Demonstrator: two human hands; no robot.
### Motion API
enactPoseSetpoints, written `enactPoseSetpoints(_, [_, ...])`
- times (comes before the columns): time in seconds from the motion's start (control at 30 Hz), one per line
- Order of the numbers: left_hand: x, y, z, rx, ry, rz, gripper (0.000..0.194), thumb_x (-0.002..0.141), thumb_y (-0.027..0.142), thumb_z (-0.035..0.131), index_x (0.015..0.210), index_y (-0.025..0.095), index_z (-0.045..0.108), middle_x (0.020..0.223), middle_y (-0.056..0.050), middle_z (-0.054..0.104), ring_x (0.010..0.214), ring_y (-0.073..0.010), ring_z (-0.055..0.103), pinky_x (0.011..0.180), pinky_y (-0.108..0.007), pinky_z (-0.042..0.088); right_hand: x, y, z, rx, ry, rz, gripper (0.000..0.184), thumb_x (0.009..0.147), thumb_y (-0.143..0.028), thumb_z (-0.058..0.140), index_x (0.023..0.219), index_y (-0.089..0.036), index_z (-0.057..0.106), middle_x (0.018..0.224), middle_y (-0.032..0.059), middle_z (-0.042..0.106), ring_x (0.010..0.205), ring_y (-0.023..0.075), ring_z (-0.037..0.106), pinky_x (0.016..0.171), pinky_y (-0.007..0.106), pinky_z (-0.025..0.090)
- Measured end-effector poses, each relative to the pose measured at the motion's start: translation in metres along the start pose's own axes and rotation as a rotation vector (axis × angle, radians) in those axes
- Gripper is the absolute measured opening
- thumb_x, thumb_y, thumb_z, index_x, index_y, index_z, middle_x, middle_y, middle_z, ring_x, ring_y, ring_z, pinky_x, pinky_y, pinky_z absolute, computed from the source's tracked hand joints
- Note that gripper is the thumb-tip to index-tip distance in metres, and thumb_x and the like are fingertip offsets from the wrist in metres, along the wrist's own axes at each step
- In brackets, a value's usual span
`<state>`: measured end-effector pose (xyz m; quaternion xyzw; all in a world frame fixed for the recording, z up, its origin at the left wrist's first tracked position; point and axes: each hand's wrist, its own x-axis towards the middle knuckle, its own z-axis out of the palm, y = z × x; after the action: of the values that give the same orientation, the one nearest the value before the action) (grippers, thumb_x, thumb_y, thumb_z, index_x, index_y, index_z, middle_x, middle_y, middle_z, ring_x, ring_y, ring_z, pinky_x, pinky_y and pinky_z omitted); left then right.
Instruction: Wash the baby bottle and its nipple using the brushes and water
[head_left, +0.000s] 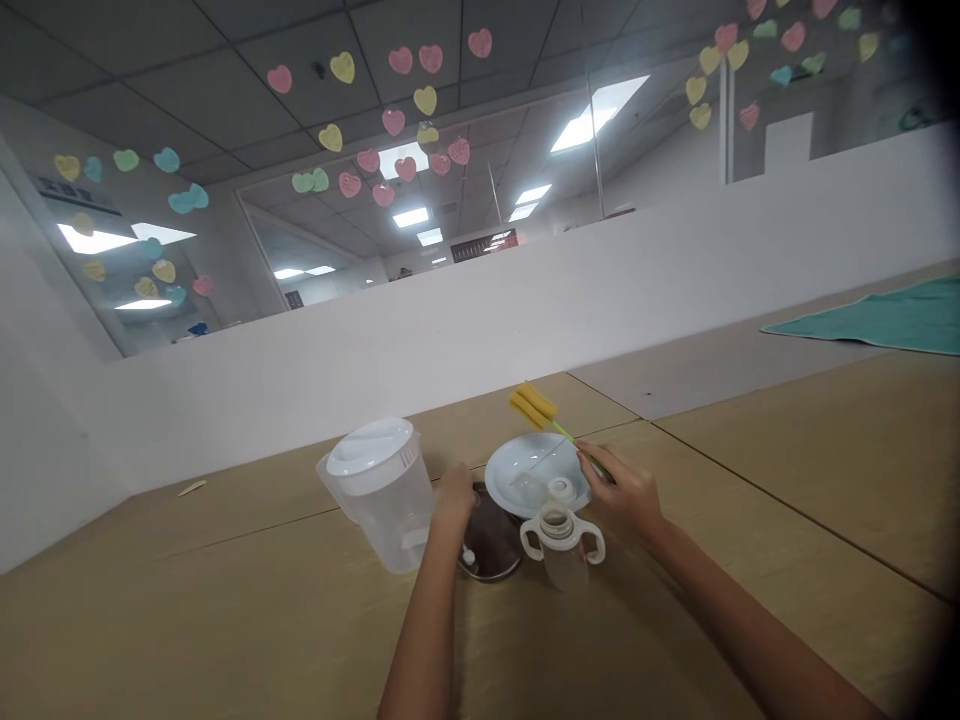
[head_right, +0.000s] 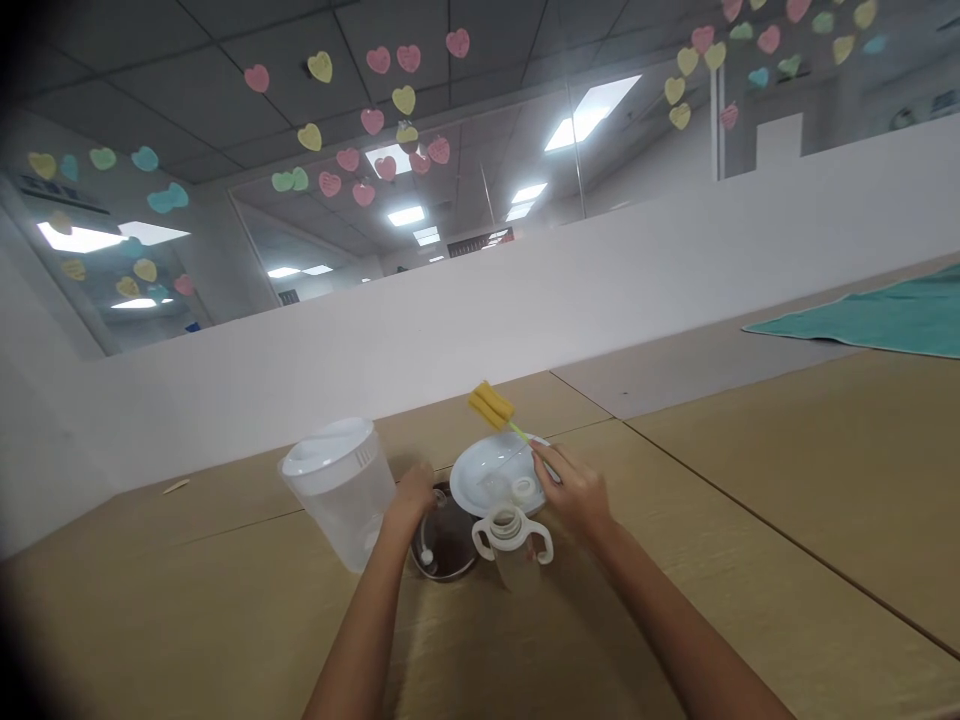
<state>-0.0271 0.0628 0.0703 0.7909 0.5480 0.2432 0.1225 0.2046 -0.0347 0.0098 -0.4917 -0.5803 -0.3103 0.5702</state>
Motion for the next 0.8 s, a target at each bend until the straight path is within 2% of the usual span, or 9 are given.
enactPoseSetpoints(0.1, [-0.001, 0.014, 0.000, 0.049, 0.013, 0.072, 0.016, 0.066, 0.005, 0.057, 0.077, 0.016, 0.058, 0.083, -0.014, 0.064, 0.097, -0.0282, 0.059, 0.086, -0.038, 0.041, 0.002, 0.000, 0.000, -0.029, -0.005, 0.007, 0.023, 0.086, -0.021, 0.049, 0.102, -0.019, 0.065, 0.083, 0.0032, 0.070, 0.071, 0.0105, 0.065, 0.067, 0.018, 0.048])
enactPoseSetpoints(0.2, [-0.002, 0.035, 0.007, 0.041, 0.017, 0.218, 0.024, 0.075, 0.006, 0.047, 0.091, 0.018, 0.060, 0.102, -0.014, 0.063, 0.106, -0.0229, 0.054, 0.094, -0.034, 0.037, 0.002, 0.001, 0.001, -0.057, -0.016, -0.011, 0.023, 0.086, -0.021, 0.049, 0.102, -0.019, 0.065, 0.082, 0.0032, 0.070, 0.070, 0.0104, 0.065, 0.067, 0.017, 0.047])
enactPoseSetpoints(0.27, [-0.003, 0.046, 0.017, 0.014, -0.030, 0.327, 0.027, 0.078, 0.012, 0.048, 0.100, 0.020, 0.061, 0.110, -0.011, 0.062, 0.110, -0.0202, 0.052, 0.097, -0.031, 0.035, 0.002, 0.003, 0.002, -0.069, -0.026, -0.028, 0.022, 0.086, -0.020, 0.049, 0.102, -0.019, 0.064, 0.083, 0.0035, 0.070, 0.071, 0.0109, 0.065, 0.067, 0.018, 0.047])
enactPoseSetpoints(0.33, [-0.005, 0.051, 0.028, -0.003, -0.088, 0.381, 0.027, 0.077, 0.021, 0.054, 0.102, 0.019, 0.062, 0.110, -0.011, 0.063, 0.109, -0.0229, 0.053, 0.098, -0.033, 0.035, 0.002, 0.004, 0.004, -0.066, -0.033, -0.031, 0.023, 0.086, -0.021, 0.049, 0.104, -0.018, 0.063, 0.086, 0.0042, 0.070, 0.073, 0.0118, 0.065, 0.068, 0.019, 0.048])
enactPoseSetpoints(0.43, [-0.005, 0.048, 0.041, -0.018, -0.145, 0.389, 0.032, 0.069, 0.027, 0.064, 0.099, 0.017, 0.066, 0.105, -0.013, 0.066, 0.105, -0.0274, 0.055, 0.096, -0.037, 0.037, 0.002, 0.007, 0.005, -0.051, -0.046, -0.025, 0.023, 0.087, -0.020, 0.048, 0.105, -0.017, 0.062, 0.090, 0.0049, 0.070, 0.076, 0.0126, 0.065, 0.071, 0.020, 0.048])
enactPoseSetpoints(0.53, [-0.002, 0.041, 0.044, -0.057, -0.167, 0.382, 0.029, 0.067, 0.022, 0.064, 0.095, 0.019, 0.068, 0.104, -0.011, 0.067, 0.103, -0.0260, 0.057, 0.096, -0.036, 0.038, 0.003, 0.009, 0.004, -0.063, -0.057, -0.023, 0.022, 0.087, -0.020, 0.048, 0.103, -0.017, 0.062, 0.090, 0.0046, 0.070, 0.077, 0.0128, 0.065, 0.072, 0.020, 0.048])
enactPoseSetpoints(0.67, [0.003, 0.035, 0.038, -0.154, -0.148, 0.366, 0.028, 0.064, 0.018, 0.065, 0.092, 0.020, 0.069, 0.102, -0.010, 0.067, 0.098, -0.0253, 0.060, 0.091, -0.036, 0.042, 0.003, 0.010, 0.004, -0.080, -0.058, -0.013, 0.022, 0.087, -0.021, 0.047, 0.103, -0.017, 0.062, 0.091, 0.0053, 0.070, 0.076, 0.0135, 0.065, 0.072, 0.021, 0.049])
enactPoseSetpoints(0.8, [0.009, 0.035, 0.021, -0.289, -0.039, 0.325, 0.027, 0.075, 0.021, 0.056, 0.101, 0.019, 0.064, 0.107, -0.010, 0.065, 0.093, -0.0215, 0.061, 0.085, -0.035, 0.046, 0.000, 0.007, 0.004, -0.075, -0.007, -0.025, 0.022, 0.086, -0.020, 0.049, 0.104, -0.018, 0.062, 0.089, 0.0042, 0.070, 0.075, 0.0124, 0.065, 0.070, 0.020, 0.049])
